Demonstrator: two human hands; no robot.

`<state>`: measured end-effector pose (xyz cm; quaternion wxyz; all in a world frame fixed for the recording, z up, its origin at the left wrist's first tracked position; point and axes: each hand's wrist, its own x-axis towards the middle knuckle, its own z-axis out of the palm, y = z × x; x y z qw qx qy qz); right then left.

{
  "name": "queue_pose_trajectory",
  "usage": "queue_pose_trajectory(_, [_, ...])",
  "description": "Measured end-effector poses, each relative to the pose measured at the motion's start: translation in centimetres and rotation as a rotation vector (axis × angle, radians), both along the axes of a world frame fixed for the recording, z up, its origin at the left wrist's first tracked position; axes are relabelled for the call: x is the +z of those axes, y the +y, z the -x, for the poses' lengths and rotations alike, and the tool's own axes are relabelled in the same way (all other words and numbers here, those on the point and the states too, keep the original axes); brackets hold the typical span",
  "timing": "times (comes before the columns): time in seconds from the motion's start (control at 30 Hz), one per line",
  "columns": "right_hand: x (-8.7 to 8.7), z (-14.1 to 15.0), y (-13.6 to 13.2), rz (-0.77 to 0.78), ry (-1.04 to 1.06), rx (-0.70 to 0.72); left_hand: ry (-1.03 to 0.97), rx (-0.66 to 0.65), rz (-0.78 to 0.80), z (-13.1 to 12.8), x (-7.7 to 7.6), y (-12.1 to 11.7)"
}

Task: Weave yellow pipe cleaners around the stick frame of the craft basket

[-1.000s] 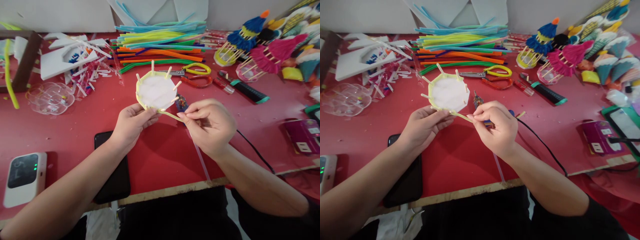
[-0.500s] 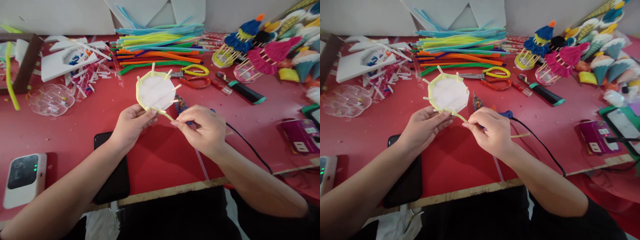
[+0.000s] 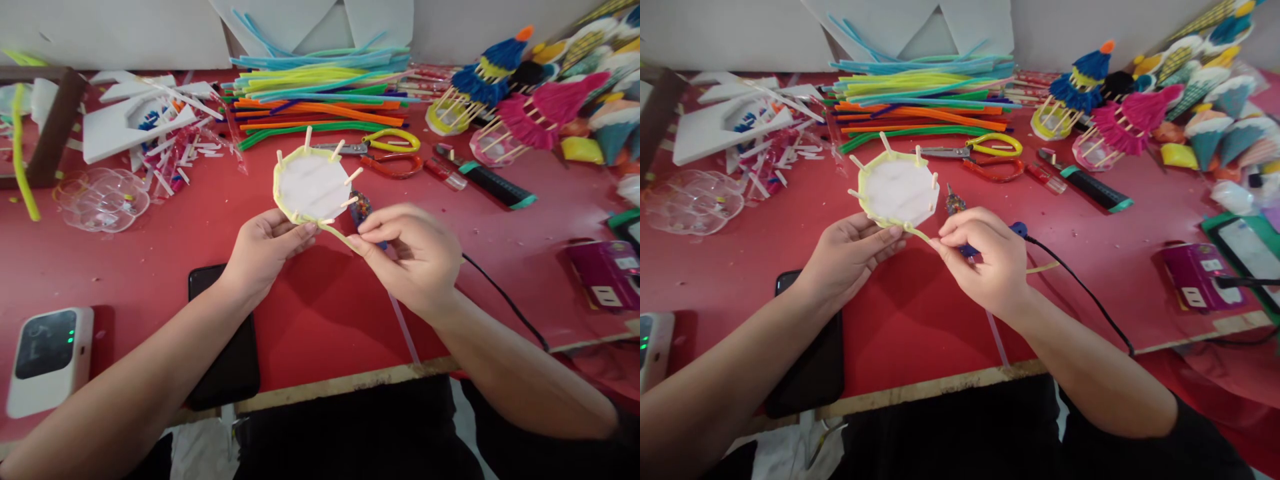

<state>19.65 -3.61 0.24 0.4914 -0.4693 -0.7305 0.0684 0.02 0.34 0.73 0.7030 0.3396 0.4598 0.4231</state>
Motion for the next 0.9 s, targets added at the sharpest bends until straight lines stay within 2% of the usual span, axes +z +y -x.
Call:
queue_pose_trajectory(0.17, [-0.07,-0.24,-0.06,0.041,0.043,0.067,0.007,-0.008,0.008,-0.03,0.16,-0.07])
queue_pose_trajectory(0.37, [-0.48,0.09,-0.35,0.111,0.118,0.006,0.015,-0.007,-0.021,-0.05,0.1,-0.06])
queue_pose_trajectory(0.5, [-0.51,0.19,-0.23,0.01,-0.042,-0.032,-0.001,-0.014,-0.034,0.04,-0.2,-0.05])
queue_pose_trajectory(0.73, [-0.35,0.49,0.13,-0.133,-0.277,-0.001,-0.079,-0.077,-0.036,0.19,-0.35,-0.22])
queue_pose_trajectory(0.9, [-0.3,0.37,0.08,-0.155,-0.303,-0.01,-0.115,-0.077,-0.018,0.07,-0.24,-0.19])
